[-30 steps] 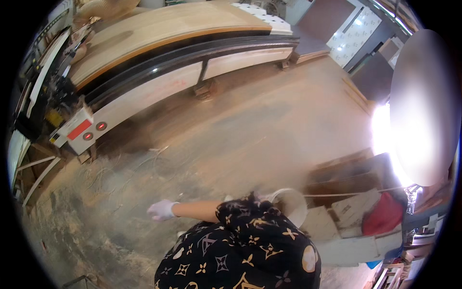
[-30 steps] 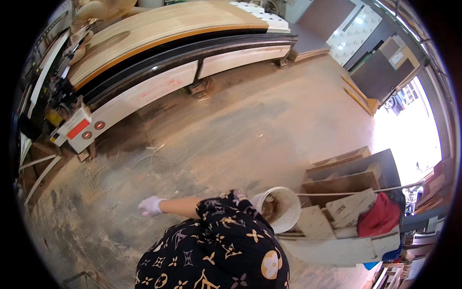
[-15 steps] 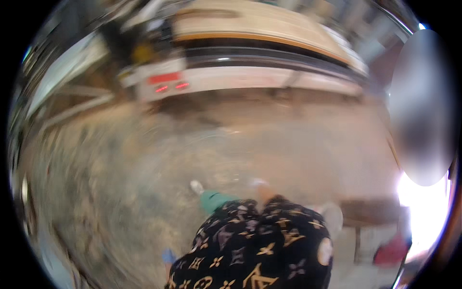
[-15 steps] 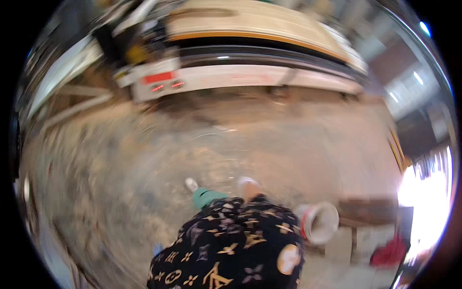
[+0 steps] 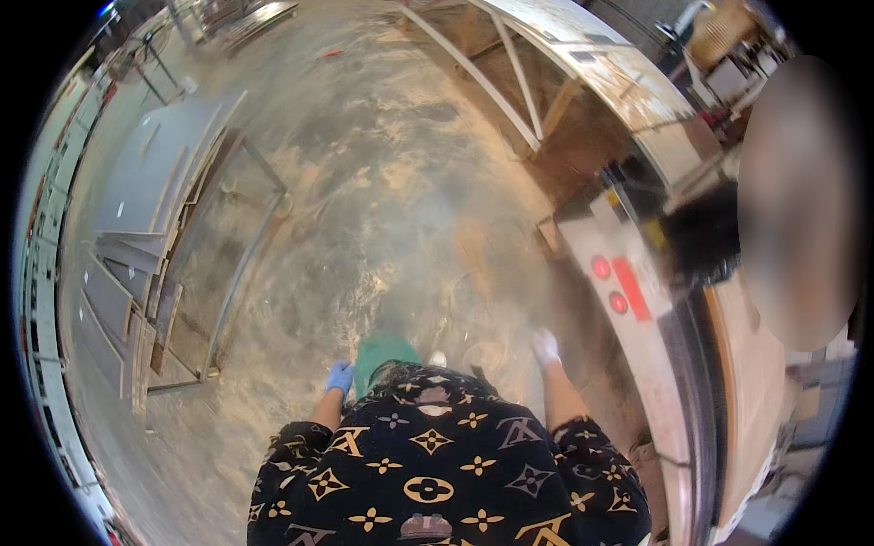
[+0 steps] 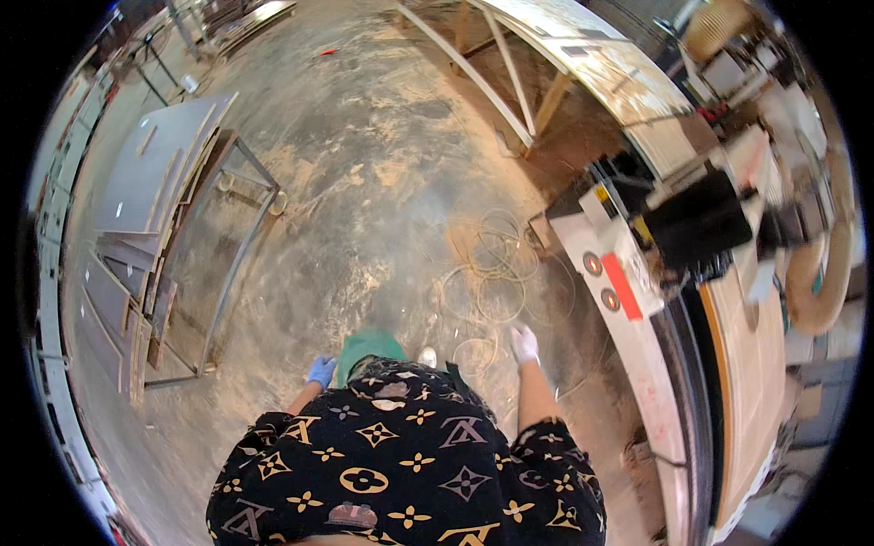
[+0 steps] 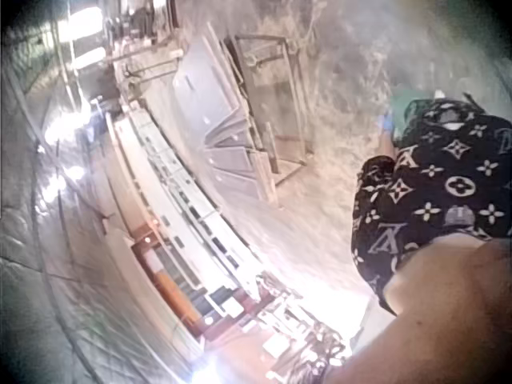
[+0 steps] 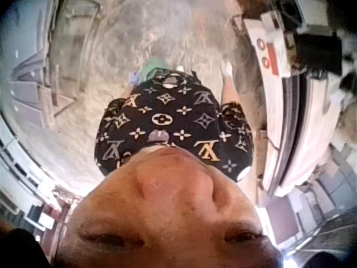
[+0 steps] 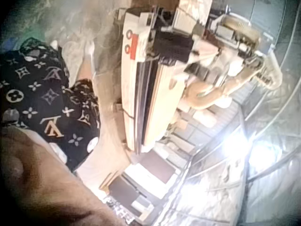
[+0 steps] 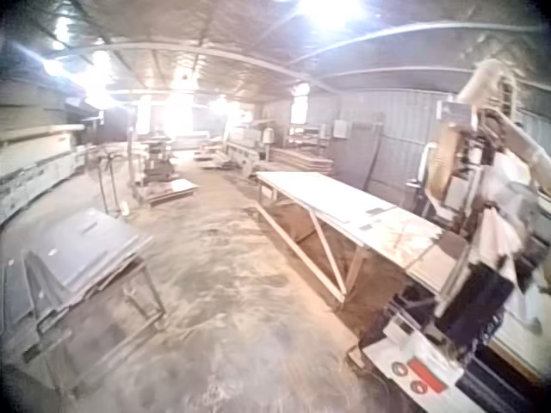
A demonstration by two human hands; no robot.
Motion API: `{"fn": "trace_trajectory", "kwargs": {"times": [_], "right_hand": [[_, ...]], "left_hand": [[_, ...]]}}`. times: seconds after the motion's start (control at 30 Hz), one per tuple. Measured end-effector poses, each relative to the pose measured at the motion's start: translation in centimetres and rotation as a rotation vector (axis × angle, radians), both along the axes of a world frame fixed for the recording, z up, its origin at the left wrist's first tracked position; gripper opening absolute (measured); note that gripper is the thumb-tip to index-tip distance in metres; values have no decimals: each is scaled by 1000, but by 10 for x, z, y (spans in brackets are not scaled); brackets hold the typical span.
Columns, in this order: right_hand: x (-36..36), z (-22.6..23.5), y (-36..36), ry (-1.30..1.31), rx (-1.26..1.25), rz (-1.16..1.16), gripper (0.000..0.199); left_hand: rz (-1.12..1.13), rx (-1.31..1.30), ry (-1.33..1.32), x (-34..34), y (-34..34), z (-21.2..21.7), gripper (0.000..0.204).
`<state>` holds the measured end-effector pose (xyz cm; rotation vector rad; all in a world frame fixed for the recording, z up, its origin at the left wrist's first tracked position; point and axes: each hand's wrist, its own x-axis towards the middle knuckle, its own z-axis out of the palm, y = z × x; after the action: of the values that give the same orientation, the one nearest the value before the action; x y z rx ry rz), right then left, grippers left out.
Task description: The person operates a CNC machine control panel, then removes several cut wood panels from the machine bed. They carry the panels across the workshop and stack them on a table. The person then picks up thin wooden strips from the machine bed and places them aside.
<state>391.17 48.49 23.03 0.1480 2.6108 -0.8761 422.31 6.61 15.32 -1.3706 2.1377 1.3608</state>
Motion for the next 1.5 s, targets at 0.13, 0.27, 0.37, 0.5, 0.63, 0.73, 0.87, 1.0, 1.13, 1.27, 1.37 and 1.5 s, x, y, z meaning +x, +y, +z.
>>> {"fn": "trace_trajectory", "kwargs": {"times": [0.13, 0.27, 0.37, 0.5, 0.63, 0.73, 0.87, 1.0, 1.13, 1.27, 1.37, 1.5], "right_hand": [[-139, 57, -215, 109, -214, 289, 36], [-225, 37, -358, 129, -311, 565, 37], [-259, 11, -402, 24, -103, 689, 37], [-297, -7, -380, -187, 25, 564, 37], [-332, -48, -341, -312, 84, 306, 37], [-378, -87, -296, -373, 215, 450, 39], [-526, -129, -266, -392, 172, 108, 40], [-720, -64, -315, -49, 248, 59, 37], [-914, 37, -413, 310, 96, 224, 30], [-1068, 99, -499, 403, 42, 168, 42], [-1188, 109, -572, 507, 208, 290, 51], [-1326, 104, -641, 603, 476, 349, 64]], "left_hand": [[-305, -139, -355, 9, -43, -43, 32], [-173, -17, -413, -38, -105, -59, 37], [-195, -62, -377, -110, -183, -59, 42], [-307, -284, -227, -277, -324, -43, 48], [-217, -276, -19, -455, -433, -5, 43], [-145, -246, 209, -578, -465, 10, 37], [-132, -166, 253, -721, -458, -6, 36], [-231, -106, 129, -816, -433, -28, 41], [-115, -60, 96, -896, -430, -40, 45], [-12, 86, 83, -990, -471, -106, 52], [-34, 74, -32, -1071, -499, -92, 52], [-79, 84, -127, -1198, -554, -118, 51]]}}
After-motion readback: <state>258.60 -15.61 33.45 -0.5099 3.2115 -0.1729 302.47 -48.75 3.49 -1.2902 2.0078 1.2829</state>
